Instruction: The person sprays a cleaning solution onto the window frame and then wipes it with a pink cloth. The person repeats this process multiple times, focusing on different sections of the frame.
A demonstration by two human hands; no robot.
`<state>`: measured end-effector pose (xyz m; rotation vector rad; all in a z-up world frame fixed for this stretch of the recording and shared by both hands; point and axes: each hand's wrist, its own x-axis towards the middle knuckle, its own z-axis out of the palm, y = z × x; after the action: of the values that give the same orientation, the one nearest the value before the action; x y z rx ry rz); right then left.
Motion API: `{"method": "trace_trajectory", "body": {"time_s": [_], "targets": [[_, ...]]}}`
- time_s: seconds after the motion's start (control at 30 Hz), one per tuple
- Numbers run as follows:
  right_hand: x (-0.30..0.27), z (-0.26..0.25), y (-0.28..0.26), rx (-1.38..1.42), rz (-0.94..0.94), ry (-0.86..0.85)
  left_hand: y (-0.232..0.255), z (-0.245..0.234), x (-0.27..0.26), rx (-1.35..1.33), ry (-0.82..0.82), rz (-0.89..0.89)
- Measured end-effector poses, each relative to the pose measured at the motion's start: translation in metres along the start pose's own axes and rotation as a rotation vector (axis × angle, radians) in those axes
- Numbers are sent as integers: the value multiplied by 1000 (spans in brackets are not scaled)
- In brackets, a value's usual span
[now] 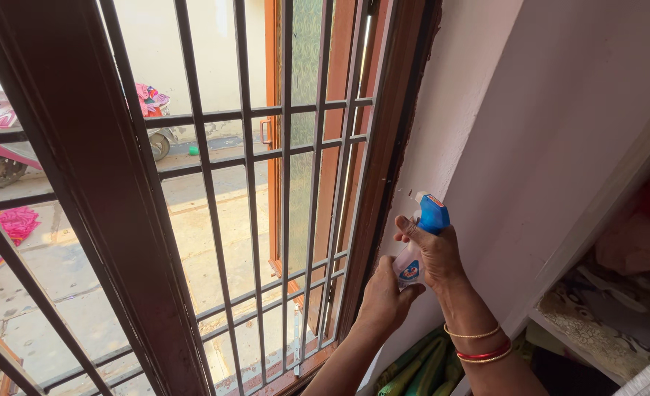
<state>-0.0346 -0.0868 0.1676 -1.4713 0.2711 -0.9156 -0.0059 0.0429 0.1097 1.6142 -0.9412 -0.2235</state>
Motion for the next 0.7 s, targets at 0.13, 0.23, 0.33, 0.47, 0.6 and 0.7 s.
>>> {"method": "trace_trajectory", "body": {"time_s": [0.13,0.23,0.33,0.47,0.6,0.7], "targets": [[-1,0,-17,10,14,-59,15,-7,-4,12,-18,-5],[0,3,-27,-12,-20,-18,28,-11,-3,47,-48,-15],[2,4,-38,-21,1,12,41,-13,1,46,-58,-43],[16,5,-63,-21,-15,-93,57,-18,13,50,-29,-9],[36,9,-85,-18,-79,-79,72,-19,31,76,-2,55],[49,12,-96,-20,-43,-12,84,-17,48,98,6,37]]}}
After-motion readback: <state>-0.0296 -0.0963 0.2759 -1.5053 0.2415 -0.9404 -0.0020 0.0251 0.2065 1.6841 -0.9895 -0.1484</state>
